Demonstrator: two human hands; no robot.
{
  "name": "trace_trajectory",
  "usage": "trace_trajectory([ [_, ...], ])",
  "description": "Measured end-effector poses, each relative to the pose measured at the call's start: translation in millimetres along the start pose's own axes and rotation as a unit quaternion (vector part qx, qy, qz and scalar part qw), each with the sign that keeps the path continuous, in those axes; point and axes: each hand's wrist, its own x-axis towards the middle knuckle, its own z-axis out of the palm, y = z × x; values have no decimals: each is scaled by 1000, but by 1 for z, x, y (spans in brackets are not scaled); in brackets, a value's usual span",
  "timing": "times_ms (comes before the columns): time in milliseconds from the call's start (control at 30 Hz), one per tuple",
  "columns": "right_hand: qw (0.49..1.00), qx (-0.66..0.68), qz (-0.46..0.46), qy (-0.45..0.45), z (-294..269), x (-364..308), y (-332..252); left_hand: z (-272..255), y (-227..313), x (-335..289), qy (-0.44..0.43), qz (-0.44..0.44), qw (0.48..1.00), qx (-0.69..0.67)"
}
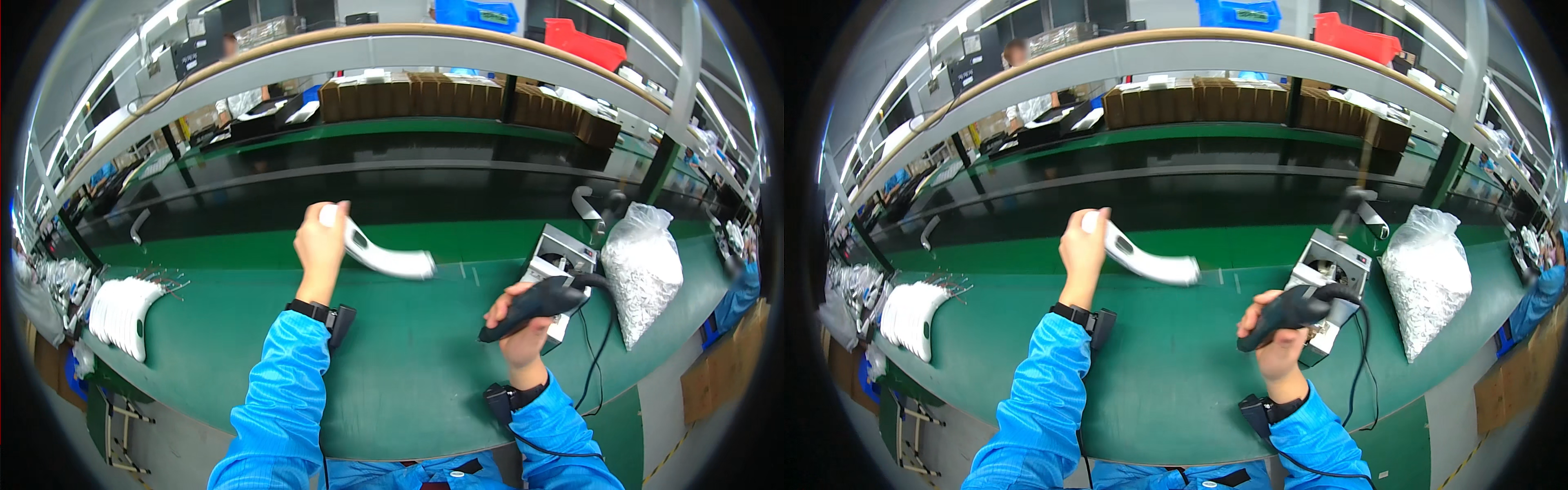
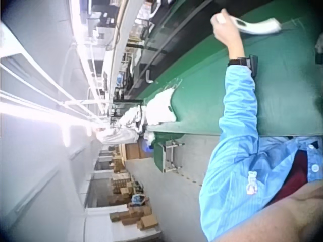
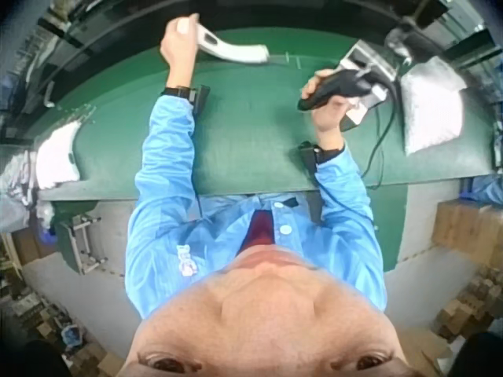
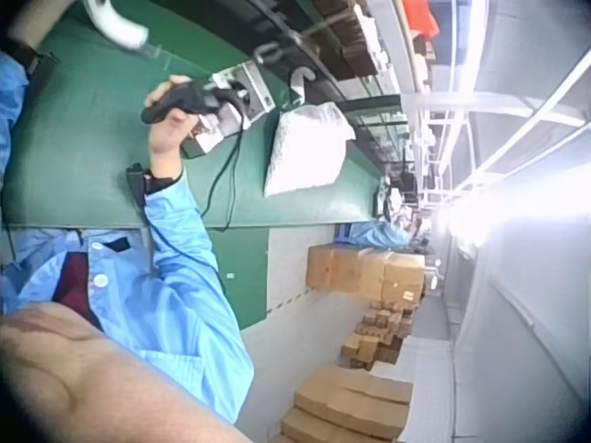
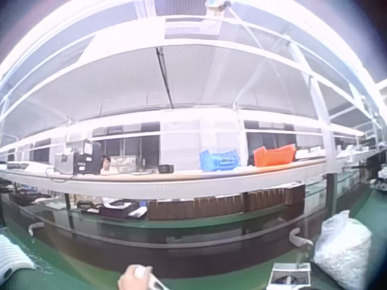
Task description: The recorder uses an electric screwdriver to assemble small plastic housing components on an assembly line.
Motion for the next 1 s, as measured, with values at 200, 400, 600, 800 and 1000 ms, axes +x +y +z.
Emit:
trace_trajectory([
  [200, 997, -69, 7, -46, 6, 1, 9, 54, -67, -6, -68, 38, 994, 77],
  [400, 993, -86, 40, -72, 8, -4, 22, 60, -91, -7, -199, 68, 970, 124],
  [600, 993, -107, 31, -43, 12, -7, 17, 58, -55, -46, -97, 195, 969, 118],
  [800, 988, -141, -1, -62, 19, -8, 34, 44, -47, -92, -446, 149, 873, -127],
  [1000, 983, -185, -11, -5, 2, -12, 56, 63, -48, -95, -431, 216, 865, -139],
])
